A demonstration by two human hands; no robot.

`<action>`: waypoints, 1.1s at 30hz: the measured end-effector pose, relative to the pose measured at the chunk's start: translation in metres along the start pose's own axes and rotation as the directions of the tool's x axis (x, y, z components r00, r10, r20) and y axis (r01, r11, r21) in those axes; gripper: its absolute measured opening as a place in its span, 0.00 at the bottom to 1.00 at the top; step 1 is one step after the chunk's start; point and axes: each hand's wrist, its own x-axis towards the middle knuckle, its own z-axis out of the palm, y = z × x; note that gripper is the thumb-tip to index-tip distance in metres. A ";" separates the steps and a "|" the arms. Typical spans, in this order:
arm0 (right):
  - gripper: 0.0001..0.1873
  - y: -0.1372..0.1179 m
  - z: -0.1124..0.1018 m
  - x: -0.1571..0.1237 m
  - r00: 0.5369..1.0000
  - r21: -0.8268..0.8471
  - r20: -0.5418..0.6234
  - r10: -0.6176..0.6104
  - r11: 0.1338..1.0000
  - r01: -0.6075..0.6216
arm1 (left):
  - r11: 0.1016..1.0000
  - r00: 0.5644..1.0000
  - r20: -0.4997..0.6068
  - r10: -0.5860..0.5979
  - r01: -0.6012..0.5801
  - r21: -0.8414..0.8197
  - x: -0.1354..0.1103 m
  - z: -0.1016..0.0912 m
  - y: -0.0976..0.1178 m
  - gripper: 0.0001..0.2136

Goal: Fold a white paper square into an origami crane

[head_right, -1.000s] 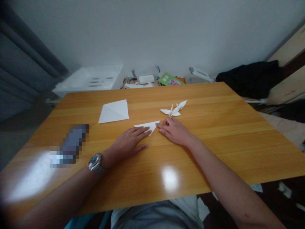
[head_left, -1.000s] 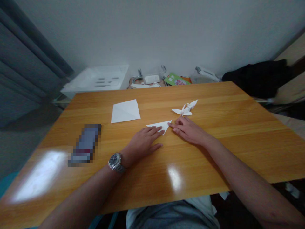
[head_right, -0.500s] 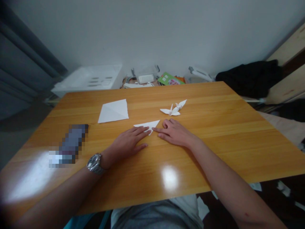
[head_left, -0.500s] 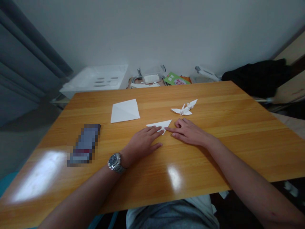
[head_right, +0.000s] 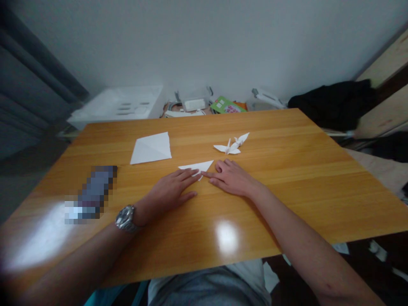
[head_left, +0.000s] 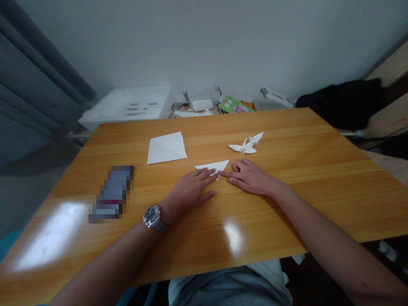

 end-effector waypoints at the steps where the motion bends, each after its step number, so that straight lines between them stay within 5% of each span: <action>1: 0.25 0.002 0.001 0.000 1.000 0.000 -0.006 0.020 1.000 -0.020 | 1.000 1.000 0.000 0.000 0.000 0.001 0.000 0.000 0.000 0.27; 9: 0.26 0.021 0.010 -0.003 0.959 -0.014 -0.129 0.254 0.966 -0.258 | 1.000 1.000 0.007 -0.010 0.010 0.014 0.000 0.001 0.000 0.27; 33: 0.26 0.022 0.014 -0.001 0.953 -0.020 -0.130 0.274 0.960 -0.279 | 0.988 0.996 0.011 0.084 -0.082 -0.129 -0.003 -0.003 -0.015 0.22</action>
